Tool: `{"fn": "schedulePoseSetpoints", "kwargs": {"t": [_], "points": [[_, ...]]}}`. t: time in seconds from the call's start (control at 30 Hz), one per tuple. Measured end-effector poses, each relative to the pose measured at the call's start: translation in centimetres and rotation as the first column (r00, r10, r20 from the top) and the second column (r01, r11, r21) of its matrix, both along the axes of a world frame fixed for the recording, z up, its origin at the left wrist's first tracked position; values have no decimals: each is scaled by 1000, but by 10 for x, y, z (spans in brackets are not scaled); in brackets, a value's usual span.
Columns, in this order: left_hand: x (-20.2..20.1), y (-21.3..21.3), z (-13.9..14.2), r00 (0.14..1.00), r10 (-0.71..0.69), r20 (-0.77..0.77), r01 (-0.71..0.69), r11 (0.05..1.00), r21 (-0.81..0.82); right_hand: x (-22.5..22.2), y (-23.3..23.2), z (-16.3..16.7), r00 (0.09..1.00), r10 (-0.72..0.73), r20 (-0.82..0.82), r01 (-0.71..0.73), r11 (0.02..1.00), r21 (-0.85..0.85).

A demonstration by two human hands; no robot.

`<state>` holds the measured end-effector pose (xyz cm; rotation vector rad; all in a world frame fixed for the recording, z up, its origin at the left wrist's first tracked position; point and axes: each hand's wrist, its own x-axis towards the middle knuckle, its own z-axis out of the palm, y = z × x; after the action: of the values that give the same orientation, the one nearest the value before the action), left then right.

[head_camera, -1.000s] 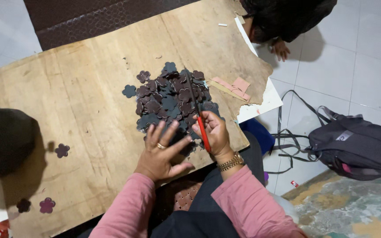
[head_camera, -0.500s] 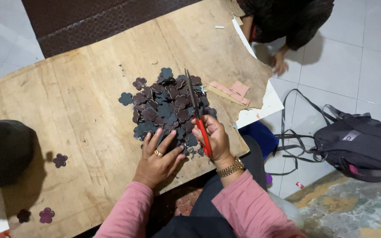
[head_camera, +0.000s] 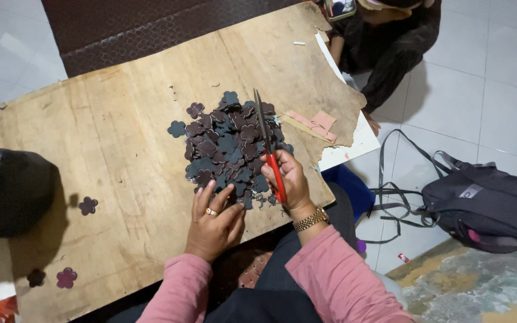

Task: The person sits at a workbench and uses red-handled shears to trim the edges of small flower-shaped leather pieces one at a time, placing each finished piece onto a growing pile. They occasionally set the shears down to gather and reposition the pile of pieces before resuming trimming.

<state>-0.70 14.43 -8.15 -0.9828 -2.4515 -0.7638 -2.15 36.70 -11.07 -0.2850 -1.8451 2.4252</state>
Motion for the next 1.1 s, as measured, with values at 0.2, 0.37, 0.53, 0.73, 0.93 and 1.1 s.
{"fn": "schedulePoseSetpoints", "kwargs": {"t": [0.2, 0.37, 0.53, 0.73, 0.93, 1.1], "points": [[4, -14, -2, 998, -29, 50, 24, 995, 100, 3, -6, 4, 1000, -5, -15, 5, 1000, -21], [8, -20, -1, 961, -44, 274, -27, 968, 250, 3, -7, 6, 1000, -14, -18, 14, 1000, -18], [10, -23, -3, 938, -36, 345, -104, 920, 379, 0, -8, -1, 999, -15, -28, 15, 1000, -16], [3, -20, -2, 942, -3, 335, -130, 918, 374, -3, -9, -1, 1000, -11, -23, 9, 997, -76], [2, -19, -1, 957, 54, 286, -159, 920, 358, -2, -10, -1, 1000, -14, -13, 13, 998, -58], [0, -21, -4, 963, 112, 246, -189, 929, 317, 0, -14, -5, 998, -36, -61, 36, 999, 2]]}}
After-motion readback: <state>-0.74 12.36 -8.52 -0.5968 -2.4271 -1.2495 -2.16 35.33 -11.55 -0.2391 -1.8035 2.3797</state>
